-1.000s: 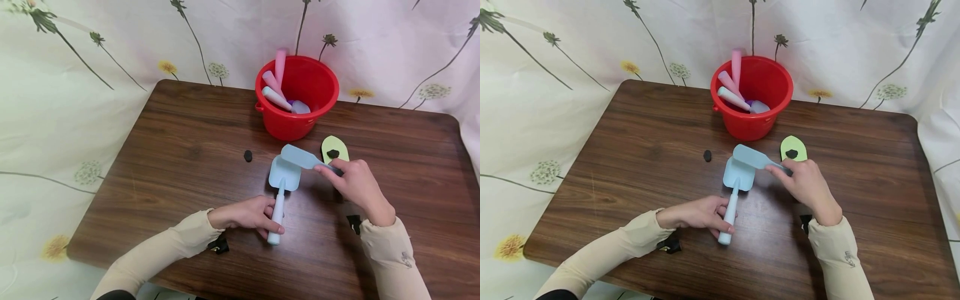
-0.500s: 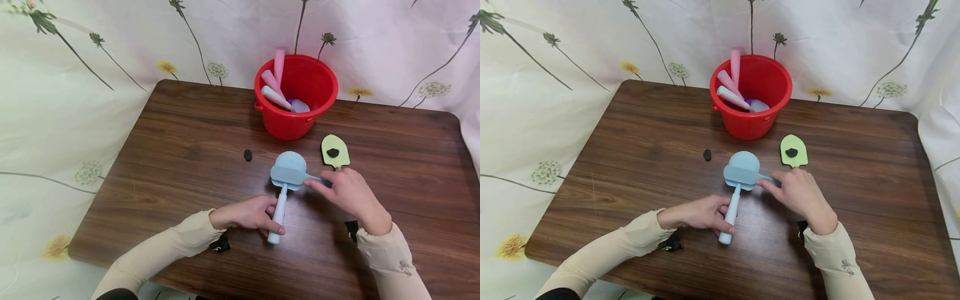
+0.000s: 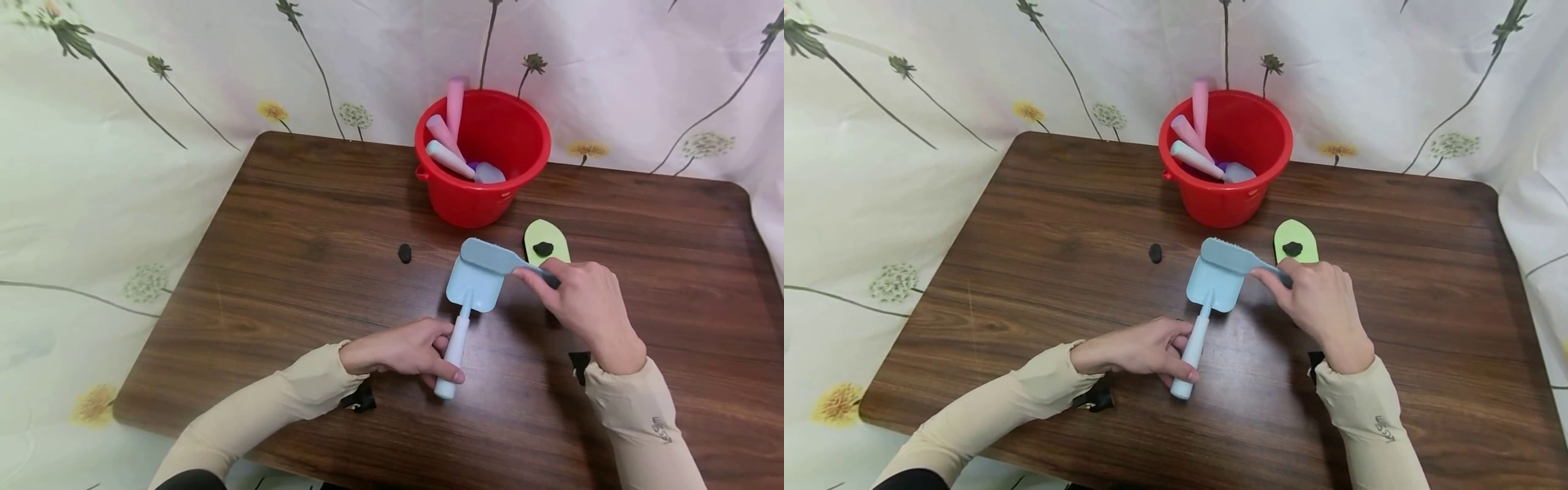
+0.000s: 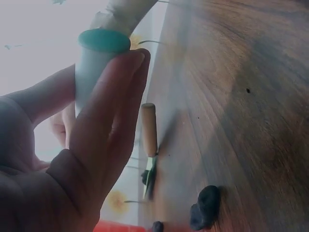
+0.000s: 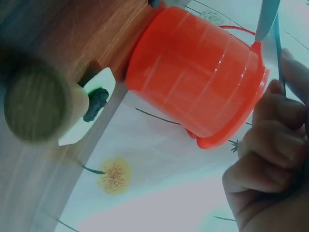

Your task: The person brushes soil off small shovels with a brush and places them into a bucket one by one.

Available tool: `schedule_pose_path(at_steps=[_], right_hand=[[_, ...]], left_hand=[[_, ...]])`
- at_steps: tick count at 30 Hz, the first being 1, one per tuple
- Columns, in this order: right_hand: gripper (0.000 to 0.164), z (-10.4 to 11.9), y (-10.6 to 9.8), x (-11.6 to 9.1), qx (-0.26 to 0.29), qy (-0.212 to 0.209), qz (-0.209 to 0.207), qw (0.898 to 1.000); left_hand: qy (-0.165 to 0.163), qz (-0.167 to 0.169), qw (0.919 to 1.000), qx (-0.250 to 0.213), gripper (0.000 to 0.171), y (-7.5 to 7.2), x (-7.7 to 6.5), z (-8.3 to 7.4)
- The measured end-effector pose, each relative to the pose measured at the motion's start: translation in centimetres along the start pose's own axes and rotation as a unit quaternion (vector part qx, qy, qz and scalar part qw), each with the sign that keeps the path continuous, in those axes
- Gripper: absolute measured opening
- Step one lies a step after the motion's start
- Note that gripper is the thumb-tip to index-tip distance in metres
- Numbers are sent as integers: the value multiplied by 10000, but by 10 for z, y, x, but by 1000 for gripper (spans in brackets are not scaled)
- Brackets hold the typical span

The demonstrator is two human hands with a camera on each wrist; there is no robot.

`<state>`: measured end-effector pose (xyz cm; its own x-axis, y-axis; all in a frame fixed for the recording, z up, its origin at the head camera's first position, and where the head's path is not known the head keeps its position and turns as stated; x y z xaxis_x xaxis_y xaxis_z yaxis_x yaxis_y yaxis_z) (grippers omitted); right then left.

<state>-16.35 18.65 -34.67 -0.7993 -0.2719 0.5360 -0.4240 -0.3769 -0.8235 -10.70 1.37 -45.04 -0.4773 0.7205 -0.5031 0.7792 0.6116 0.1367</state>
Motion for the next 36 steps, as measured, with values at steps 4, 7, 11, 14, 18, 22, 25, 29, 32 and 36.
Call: schedule_pose_path(at_steps=[4,7,11,14,18,22,25,29,32,36], right_hand=[[62,-6,-2,-2,168,148,-127,9997],[44,-11,0,-5,678,276,59,9973],[21,-3,8,-10,1324,92,737,9884],[22,6,17,-14,1374,-58,1393,9807],[30,9,27,-17,1189,137,2078,9708],[36,10,29,-17,1024,241,2295,9676],[39,13,25,-13,878,113,2101,9737],[33,14,17,-6,611,-20,1557,9859],[28,11,9,-2,379,-34,1022,9940],[38,6,-1,1,196,-48,333,9992]], left_hand=[[-18,23,10000,81,26,0,2,-1],[-11,32,10000,60,27,0,4,-1],[11,4,10000,65,27,-1,6,0],[8,82,9998,200,28,-1,6,0],[-79,230,9993,297,30,-1,4,1],[-153,299,9993,177,32,-2,4,3],[-112,310,9994,124,29,-1,4,3],[-84,267,9996,-1,28,-1,2,3],[-102,226,9995,-187,31,-2,2,4],[-88,234,9991,-334,36,-4,3,2]])
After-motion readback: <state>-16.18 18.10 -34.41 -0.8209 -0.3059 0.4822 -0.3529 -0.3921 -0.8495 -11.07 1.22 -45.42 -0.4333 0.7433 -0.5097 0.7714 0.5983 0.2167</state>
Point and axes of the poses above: each hand's wrist, its own x-axis towards the middle knuckle, its own y-axis out of the palm, z = x × y, the point moved 9 cm from there along x, towards the middle knuckle, and after that the axes turned 4 degrees about -x, right-handed, at the moved point
